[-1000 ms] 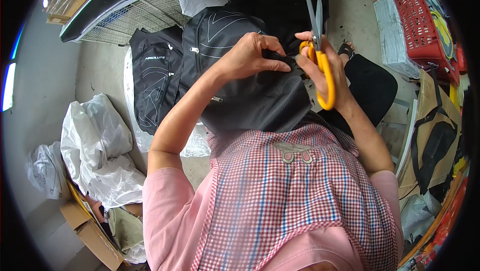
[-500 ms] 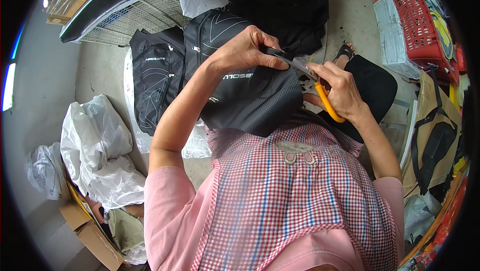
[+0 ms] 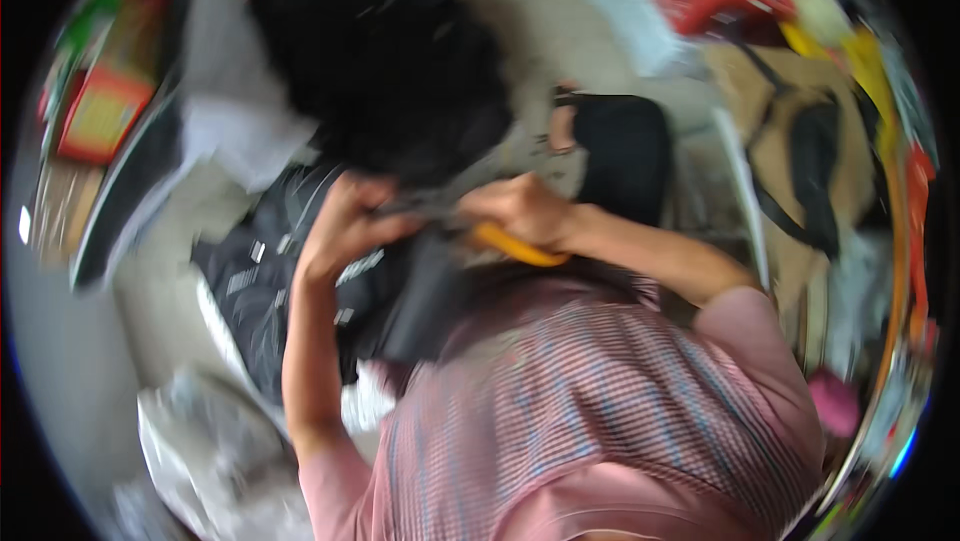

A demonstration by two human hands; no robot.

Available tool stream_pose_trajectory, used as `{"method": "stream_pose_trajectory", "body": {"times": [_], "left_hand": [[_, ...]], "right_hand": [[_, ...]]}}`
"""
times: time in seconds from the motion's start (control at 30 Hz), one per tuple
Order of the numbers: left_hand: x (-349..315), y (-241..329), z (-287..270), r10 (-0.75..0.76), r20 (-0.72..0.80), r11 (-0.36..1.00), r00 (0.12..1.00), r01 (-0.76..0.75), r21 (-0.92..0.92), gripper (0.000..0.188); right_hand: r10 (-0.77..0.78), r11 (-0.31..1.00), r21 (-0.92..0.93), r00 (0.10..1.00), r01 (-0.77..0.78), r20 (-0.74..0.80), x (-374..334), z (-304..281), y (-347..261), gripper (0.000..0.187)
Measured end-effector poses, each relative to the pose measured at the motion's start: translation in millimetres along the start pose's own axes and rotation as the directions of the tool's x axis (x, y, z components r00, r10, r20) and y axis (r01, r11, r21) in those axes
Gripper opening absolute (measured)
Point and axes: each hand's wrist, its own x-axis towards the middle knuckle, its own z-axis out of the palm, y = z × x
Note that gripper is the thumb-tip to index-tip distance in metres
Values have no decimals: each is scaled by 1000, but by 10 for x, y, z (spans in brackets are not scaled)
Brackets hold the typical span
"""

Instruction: Trimming excess fabric and loose threads from black bags using scissors.

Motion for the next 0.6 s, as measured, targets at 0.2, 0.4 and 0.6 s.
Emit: {"method": "stream_pose_trajectory", "body": {"times": [0.2,0.4,0.6], "left_hand": [[-15,-155,142,-75,-157,984,985,48,-170,14],[91,-217,254,-173,-91,973,981,184,136,13],[113,-220,282,2,-232,947,973,73,312,23]], "right_hand": [[-24,996,-82,999,22,-28,20,-206,24,24],[66,833,-450,865,-322,-498,-50,-1603,-67,41],[367,342,-371,486,-863,-793,-1065,-3788,-179,42]]}}
